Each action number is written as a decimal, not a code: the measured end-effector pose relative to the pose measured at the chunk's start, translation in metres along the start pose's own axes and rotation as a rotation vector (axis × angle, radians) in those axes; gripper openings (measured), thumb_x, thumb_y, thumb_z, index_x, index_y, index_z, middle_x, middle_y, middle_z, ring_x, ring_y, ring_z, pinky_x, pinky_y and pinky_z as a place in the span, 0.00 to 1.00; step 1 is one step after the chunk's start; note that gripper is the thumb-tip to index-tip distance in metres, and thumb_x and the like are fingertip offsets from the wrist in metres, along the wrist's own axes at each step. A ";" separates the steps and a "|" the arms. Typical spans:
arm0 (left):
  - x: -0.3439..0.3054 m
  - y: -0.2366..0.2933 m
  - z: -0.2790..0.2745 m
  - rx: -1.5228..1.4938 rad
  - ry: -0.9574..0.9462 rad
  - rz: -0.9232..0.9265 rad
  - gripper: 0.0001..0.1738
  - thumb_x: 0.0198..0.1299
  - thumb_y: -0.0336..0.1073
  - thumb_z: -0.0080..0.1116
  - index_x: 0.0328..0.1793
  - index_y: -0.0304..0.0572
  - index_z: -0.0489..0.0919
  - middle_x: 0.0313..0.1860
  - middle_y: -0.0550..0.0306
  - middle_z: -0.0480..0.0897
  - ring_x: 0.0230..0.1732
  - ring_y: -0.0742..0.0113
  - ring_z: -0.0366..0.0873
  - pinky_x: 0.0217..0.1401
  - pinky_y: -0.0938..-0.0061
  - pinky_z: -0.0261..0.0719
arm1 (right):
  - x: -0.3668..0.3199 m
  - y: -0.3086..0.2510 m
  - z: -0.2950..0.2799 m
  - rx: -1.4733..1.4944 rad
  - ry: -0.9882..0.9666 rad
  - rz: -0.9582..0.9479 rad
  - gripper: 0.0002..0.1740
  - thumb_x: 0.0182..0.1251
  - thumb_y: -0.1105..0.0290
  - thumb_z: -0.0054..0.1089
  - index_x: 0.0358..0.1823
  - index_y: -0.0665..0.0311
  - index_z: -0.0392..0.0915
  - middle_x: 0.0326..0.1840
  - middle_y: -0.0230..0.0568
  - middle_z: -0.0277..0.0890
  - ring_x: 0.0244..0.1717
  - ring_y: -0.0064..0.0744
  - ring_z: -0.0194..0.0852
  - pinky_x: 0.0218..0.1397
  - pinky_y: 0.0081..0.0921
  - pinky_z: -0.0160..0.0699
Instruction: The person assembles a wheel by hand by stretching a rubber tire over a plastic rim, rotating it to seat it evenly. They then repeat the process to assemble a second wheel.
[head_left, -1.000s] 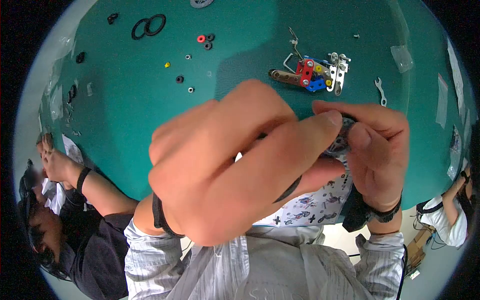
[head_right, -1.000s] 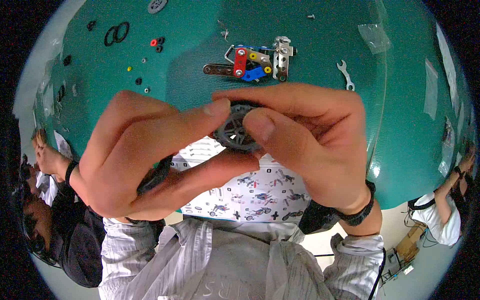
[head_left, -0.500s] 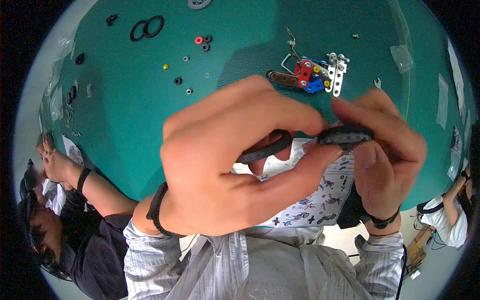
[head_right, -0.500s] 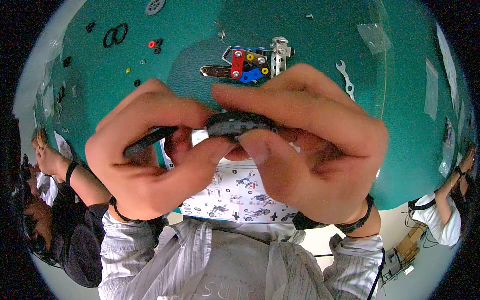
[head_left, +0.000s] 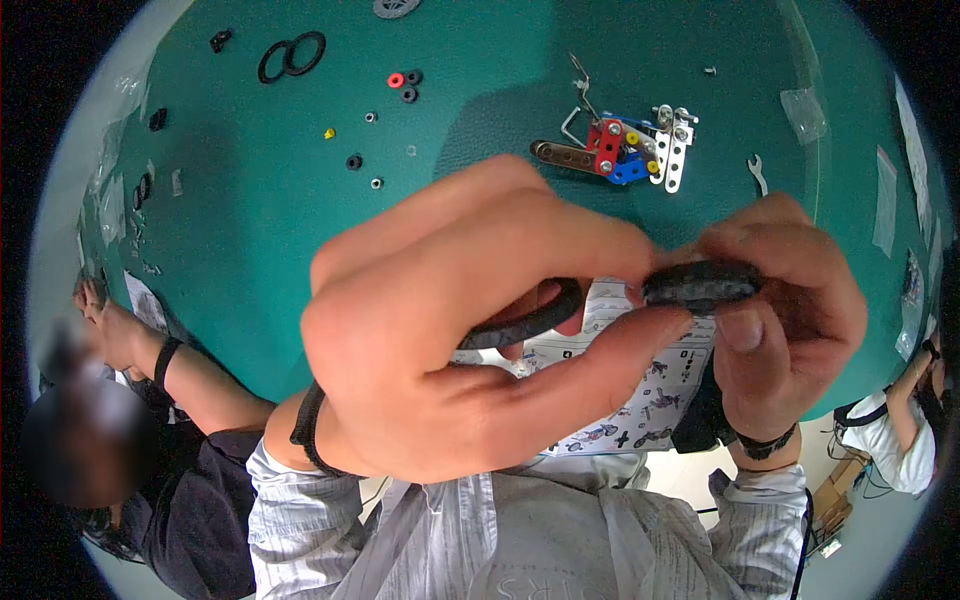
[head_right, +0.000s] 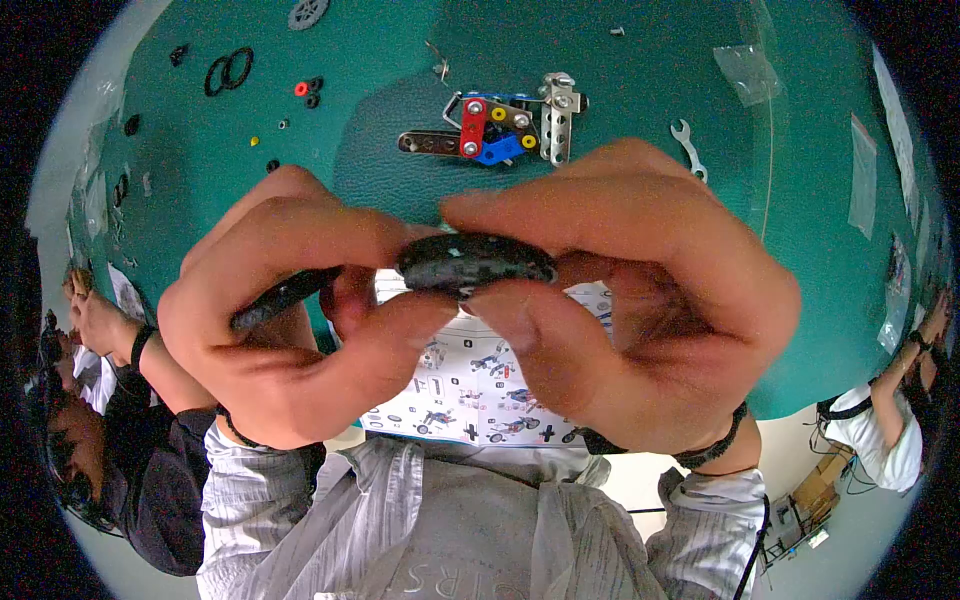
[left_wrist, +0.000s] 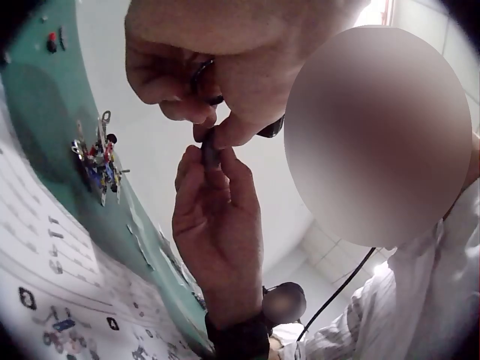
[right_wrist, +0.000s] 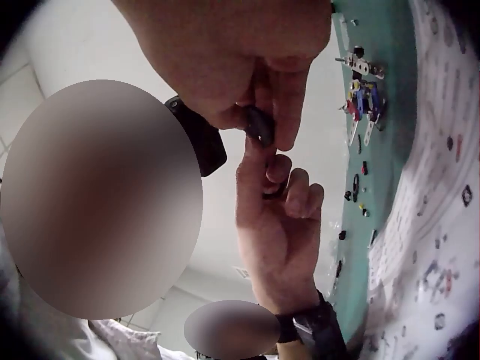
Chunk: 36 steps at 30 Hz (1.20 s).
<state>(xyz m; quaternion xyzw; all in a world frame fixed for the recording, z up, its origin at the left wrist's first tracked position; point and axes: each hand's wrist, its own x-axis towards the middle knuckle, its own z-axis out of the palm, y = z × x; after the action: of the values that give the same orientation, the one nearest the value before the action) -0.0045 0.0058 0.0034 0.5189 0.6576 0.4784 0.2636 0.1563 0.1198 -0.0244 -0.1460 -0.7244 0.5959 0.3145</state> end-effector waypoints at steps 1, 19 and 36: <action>0.001 -0.001 0.000 0.005 0.001 0.017 0.15 0.34 0.25 0.71 0.33 0.32 0.81 0.23 0.57 0.76 0.19 0.75 0.69 0.22 0.82 0.63 | 0.000 0.000 -0.001 -0.021 -0.004 -0.005 0.19 0.60 0.64 0.61 0.40 0.76 0.74 0.37 0.47 0.74 0.35 0.30 0.69 0.38 0.23 0.69; 0.000 -0.002 0.001 0.056 0.029 0.040 0.16 0.33 0.26 0.72 0.32 0.33 0.82 0.23 0.57 0.77 0.19 0.75 0.69 0.21 0.82 0.63 | 0.000 -0.005 0.002 -0.058 0.051 0.081 0.20 0.62 0.61 0.60 0.40 0.76 0.74 0.32 0.46 0.73 0.33 0.30 0.71 0.36 0.21 0.69; 0.001 -0.005 0.003 0.137 -0.007 0.189 0.12 0.41 0.25 0.70 0.32 0.31 0.80 0.25 0.54 0.79 0.21 0.70 0.72 0.23 0.80 0.65 | 0.004 -0.002 -0.002 -0.314 -0.047 -0.187 0.14 0.62 0.66 0.62 0.37 0.73 0.73 0.32 0.46 0.74 0.31 0.31 0.71 0.33 0.22 0.71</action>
<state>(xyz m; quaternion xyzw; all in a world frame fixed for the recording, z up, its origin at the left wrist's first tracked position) -0.0048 0.0082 -0.0021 0.5971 0.6359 0.4534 0.1834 0.1551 0.1227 -0.0209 -0.1112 -0.8261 0.4467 0.3250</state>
